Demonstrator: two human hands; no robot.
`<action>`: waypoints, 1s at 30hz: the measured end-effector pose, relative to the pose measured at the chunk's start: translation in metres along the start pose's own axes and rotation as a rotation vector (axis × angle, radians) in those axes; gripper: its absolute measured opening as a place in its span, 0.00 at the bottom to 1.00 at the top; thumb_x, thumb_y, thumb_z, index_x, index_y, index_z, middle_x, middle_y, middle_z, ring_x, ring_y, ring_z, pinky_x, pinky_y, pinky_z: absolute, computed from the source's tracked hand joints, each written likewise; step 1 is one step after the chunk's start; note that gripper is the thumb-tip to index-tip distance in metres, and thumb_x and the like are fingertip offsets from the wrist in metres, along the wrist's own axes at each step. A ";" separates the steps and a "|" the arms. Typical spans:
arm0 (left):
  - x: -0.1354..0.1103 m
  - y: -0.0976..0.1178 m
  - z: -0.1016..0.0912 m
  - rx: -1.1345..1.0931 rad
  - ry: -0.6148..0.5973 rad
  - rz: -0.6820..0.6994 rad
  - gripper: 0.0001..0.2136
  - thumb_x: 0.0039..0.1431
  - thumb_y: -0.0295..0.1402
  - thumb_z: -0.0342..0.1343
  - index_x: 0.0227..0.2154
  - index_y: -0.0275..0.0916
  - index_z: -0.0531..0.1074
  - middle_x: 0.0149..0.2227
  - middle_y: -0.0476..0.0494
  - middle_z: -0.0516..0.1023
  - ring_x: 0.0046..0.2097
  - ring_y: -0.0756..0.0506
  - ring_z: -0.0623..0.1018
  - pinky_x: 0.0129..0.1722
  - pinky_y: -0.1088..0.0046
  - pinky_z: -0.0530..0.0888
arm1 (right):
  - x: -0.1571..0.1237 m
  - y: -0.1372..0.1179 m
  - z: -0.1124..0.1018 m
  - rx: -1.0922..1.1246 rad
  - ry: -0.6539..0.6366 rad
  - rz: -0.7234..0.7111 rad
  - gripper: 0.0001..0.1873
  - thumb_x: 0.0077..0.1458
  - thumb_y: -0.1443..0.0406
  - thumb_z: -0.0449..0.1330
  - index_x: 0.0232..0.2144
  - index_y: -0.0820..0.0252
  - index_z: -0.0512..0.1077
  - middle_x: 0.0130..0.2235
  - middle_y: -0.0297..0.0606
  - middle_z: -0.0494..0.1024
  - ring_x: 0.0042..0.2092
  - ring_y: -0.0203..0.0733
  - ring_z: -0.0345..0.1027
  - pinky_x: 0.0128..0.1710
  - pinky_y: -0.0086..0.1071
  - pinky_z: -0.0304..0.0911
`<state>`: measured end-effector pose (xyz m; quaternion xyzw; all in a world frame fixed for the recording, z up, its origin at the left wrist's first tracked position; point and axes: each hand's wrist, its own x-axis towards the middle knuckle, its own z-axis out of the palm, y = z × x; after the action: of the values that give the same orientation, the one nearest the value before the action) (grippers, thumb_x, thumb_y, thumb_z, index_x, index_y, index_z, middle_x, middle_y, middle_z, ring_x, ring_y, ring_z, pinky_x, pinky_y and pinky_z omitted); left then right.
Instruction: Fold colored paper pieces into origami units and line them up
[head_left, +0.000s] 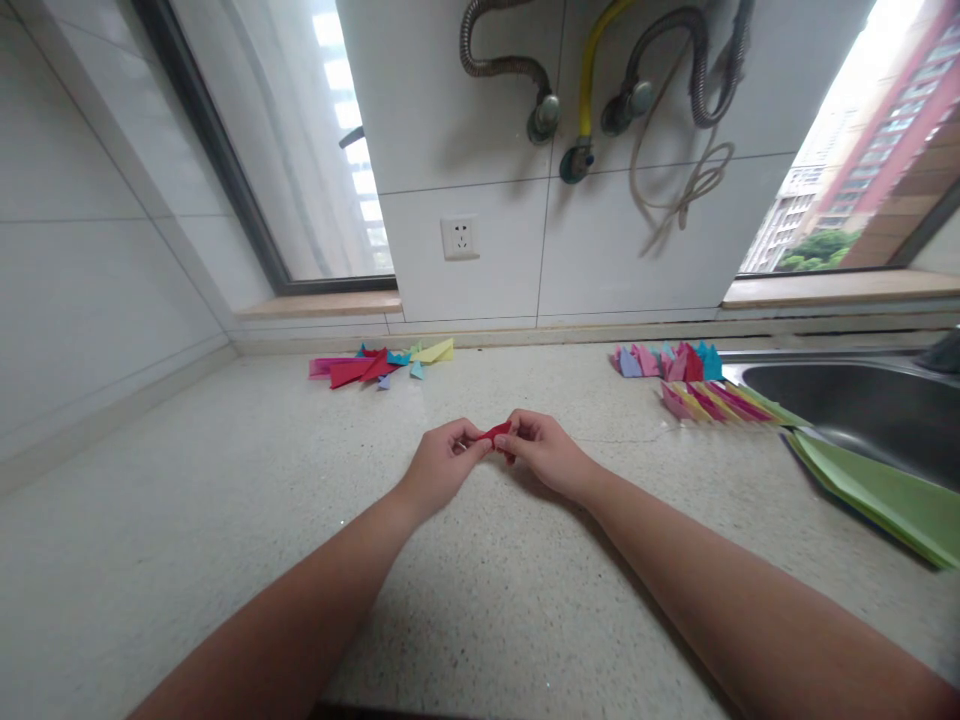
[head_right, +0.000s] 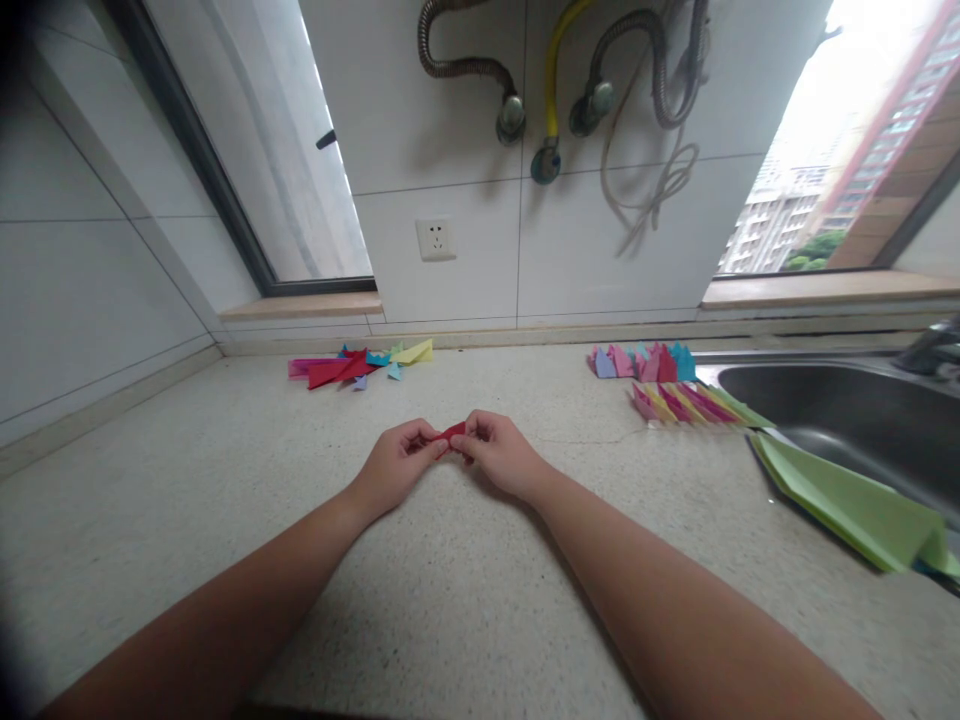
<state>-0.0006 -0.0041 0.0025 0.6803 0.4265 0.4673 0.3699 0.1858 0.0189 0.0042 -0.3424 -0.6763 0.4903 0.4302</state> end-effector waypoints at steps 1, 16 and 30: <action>0.000 0.000 0.000 -0.012 0.000 -0.007 0.10 0.56 0.40 0.60 0.29 0.38 0.74 0.28 0.47 0.77 0.30 0.48 0.73 0.31 0.72 0.66 | 0.000 -0.001 0.000 0.007 -0.002 0.002 0.15 0.52 0.57 0.64 0.26 0.60 0.66 0.25 0.32 0.73 0.27 0.35 0.65 0.30 0.31 0.60; 0.001 -0.008 0.009 -0.198 -0.091 -0.114 0.09 0.59 0.38 0.57 0.36 0.37 0.74 0.27 0.47 0.75 0.28 0.50 0.71 0.30 0.74 0.65 | -0.004 -0.005 0.012 -0.064 0.143 -0.077 0.11 0.55 0.58 0.63 0.34 0.60 0.74 0.30 0.37 0.77 0.31 0.39 0.69 0.34 0.34 0.63; -0.002 0.009 0.000 -0.011 0.080 0.110 0.07 0.58 0.36 0.60 0.33 0.38 0.79 0.34 0.43 0.79 0.39 0.45 0.76 0.40 0.69 0.70 | -0.005 -0.014 0.000 -0.666 0.054 -0.446 0.07 0.61 0.68 0.57 0.31 0.60 0.75 0.32 0.40 0.75 0.36 0.41 0.67 0.38 0.34 0.60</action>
<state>0.0013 -0.0089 0.0099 0.6814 0.4002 0.5163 0.3301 0.1877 0.0102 0.0168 -0.3206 -0.8444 0.1297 0.4091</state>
